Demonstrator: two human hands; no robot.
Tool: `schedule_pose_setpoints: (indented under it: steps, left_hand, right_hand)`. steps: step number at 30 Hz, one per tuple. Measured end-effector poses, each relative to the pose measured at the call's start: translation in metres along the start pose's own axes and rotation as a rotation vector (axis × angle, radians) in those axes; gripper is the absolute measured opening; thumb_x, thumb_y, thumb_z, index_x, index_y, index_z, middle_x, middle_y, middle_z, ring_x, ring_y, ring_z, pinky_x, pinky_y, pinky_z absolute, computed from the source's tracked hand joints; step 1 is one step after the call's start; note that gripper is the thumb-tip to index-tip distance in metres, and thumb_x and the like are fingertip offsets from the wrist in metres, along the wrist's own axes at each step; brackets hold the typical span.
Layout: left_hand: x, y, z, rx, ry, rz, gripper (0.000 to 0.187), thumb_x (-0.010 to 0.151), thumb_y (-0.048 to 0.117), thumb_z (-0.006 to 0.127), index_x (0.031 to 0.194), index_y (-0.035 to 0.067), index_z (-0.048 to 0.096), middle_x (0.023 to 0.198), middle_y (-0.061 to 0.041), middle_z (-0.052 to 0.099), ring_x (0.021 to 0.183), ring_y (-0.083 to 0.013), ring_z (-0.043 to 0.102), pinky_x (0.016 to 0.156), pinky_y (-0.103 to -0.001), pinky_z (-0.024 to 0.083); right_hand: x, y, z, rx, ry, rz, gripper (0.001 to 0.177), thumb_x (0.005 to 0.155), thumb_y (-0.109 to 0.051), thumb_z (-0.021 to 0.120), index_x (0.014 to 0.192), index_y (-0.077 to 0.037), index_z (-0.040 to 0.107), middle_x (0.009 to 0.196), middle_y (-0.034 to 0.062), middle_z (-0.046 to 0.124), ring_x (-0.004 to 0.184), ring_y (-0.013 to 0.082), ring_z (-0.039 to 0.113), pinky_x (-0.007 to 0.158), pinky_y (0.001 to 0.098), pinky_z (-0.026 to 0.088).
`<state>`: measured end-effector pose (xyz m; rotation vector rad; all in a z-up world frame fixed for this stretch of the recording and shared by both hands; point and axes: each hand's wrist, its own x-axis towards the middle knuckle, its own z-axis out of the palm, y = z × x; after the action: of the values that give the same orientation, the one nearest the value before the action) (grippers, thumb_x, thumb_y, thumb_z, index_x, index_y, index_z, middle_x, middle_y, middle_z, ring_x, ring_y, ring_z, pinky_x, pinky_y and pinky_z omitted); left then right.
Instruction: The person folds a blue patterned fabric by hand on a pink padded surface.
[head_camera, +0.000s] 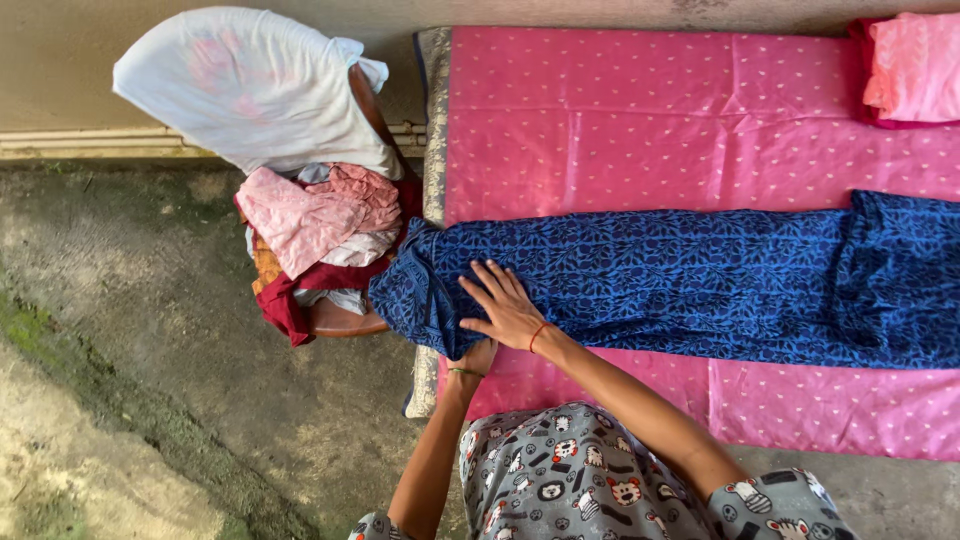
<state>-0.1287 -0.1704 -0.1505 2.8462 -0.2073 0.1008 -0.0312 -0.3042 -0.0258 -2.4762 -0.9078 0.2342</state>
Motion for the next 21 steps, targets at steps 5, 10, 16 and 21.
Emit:
schedule_pose_setpoints:
  steps: [5, 10, 16, 21]
  left_hand:
    - [-0.01, 0.015, -0.055, -0.565, -0.062, -0.042, 0.064, 0.081, 0.045, 0.079, 0.123, -0.002, 0.065, 0.132, -0.024, 0.062, 0.124, -0.0396, 0.057, 0.108, -0.048, 0.04]
    - [0.005, 0.023, -0.035, -1.197, 0.099, -0.915, 0.049, 0.094, 0.037, 0.072, 0.116, -0.006, 0.072, 0.111, -0.016, 0.076, 0.1, -0.0291, 0.07, 0.092, -0.04, 0.053]
    - [0.011, 0.004, -0.043, -1.557, 0.199, -0.918, 0.032, 0.102, 0.026, 0.067, 0.098, -0.006, 0.067, 0.086, -0.024, 0.075, 0.066, -0.0284, 0.074, 0.065, -0.038, 0.061]
    - [0.006, 0.008, -0.072, -1.499, 0.295, -0.987, 0.027, 0.091, 0.022, 0.072, 0.11, 0.006, 0.061, 0.084, -0.014, 0.073, 0.058, -0.0255, 0.071, 0.051, -0.036, 0.054]
  right_hand:
    - [-0.032, 0.026, -0.021, 0.236, 0.056, -0.163, 0.078, 0.095, -0.057, 0.063, 0.156, -0.013, 0.042, 0.165, 0.0171, 0.031, 0.152, 0.0404, 0.029, 0.123, 0.0583, 0.025]
    - [-0.143, 0.094, -0.044, -0.095, 0.333, 0.101, 0.065, 0.085, -0.037, 0.074, 0.143, -0.015, 0.053, 0.147, 0.0125, 0.046, 0.136, 0.036, 0.043, 0.111, 0.0544, 0.036]
    - [-0.229, 0.156, -0.051, -0.324, 0.431, 0.461, 0.027, 0.094, -0.011, 0.067, 0.121, -0.013, 0.068, 0.117, 0.0052, 0.063, 0.114, 0.0292, 0.058, 0.1, 0.0444, 0.048]
    - [-0.268, 0.141, -0.069, -0.23, 0.492, 0.313, 0.028, 0.096, -0.008, 0.062, 0.123, -0.005, 0.067, 0.118, 0.0082, 0.064, 0.108, 0.0296, 0.059, 0.096, 0.0416, 0.05]
